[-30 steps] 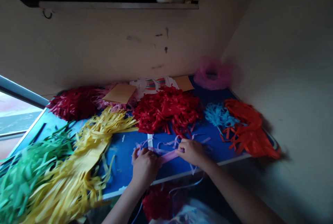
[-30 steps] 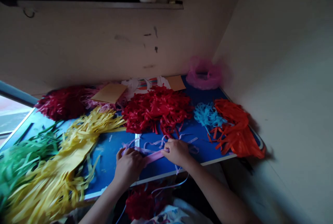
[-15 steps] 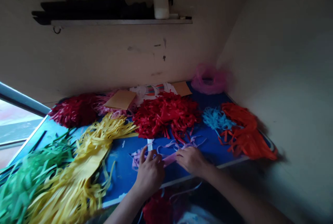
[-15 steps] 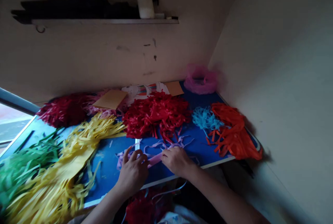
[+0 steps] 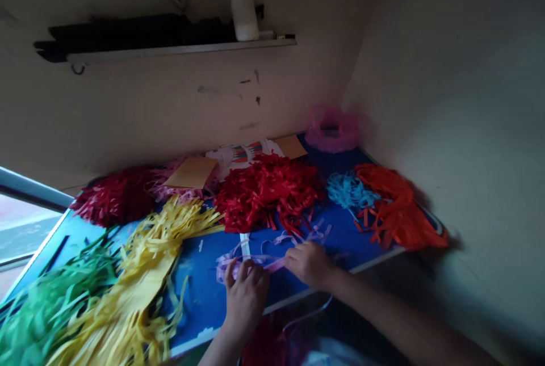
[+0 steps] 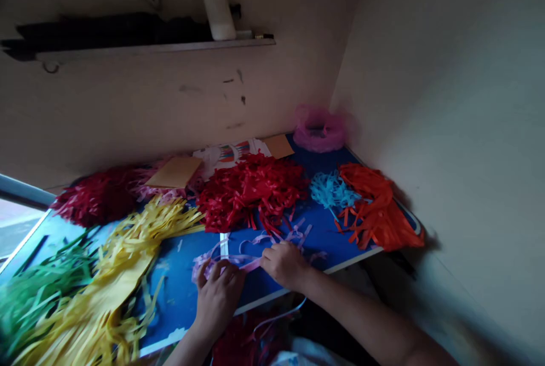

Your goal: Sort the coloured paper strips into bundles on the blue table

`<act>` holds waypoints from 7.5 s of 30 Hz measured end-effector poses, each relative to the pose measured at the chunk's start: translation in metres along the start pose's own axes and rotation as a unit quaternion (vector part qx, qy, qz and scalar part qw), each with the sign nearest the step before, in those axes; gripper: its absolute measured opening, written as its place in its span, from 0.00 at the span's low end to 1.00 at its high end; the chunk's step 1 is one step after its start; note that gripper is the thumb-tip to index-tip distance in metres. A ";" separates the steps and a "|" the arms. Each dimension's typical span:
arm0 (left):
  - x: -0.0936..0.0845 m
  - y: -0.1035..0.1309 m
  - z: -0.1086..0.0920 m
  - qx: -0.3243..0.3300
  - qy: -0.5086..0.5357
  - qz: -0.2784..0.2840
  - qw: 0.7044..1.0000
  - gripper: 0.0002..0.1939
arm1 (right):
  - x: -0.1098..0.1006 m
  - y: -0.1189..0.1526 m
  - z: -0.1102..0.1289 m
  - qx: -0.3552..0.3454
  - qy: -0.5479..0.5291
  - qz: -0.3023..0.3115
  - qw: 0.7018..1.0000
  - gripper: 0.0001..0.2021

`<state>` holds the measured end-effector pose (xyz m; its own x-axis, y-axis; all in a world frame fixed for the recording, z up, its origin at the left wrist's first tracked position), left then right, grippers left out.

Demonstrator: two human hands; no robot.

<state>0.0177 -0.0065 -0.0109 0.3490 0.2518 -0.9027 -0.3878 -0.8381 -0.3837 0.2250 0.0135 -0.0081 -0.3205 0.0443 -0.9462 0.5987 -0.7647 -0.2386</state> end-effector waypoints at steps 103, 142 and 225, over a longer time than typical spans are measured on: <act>-0.003 0.003 0.004 -0.063 0.156 -0.013 0.986 0.12 | -0.002 0.018 -0.018 0.152 -0.176 -0.003 0.973 0.03; -0.085 -0.037 -0.030 0.179 0.086 -0.136 0.971 0.12 | -0.048 -0.014 0.027 0.278 -0.746 0.126 0.592 0.22; -0.055 -0.014 -0.028 -0.091 0.357 0.099 0.924 0.08 | -0.049 0.005 0.046 0.206 -0.432 -0.038 0.877 0.04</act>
<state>0.0279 -0.0225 0.0494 0.7861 -0.2442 -0.5678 -0.3772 -0.9173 -0.1278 0.2098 -0.0226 0.0469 -0.8911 -0.2625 -0.3701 0.2921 -0.9561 -0.0253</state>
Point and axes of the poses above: each hand's wrist, its own y-axis away from the middle knuckle, its own x-axis out of the palm, z = x × y, the point moved 1 cm from there along -y, towards the middle knuckle
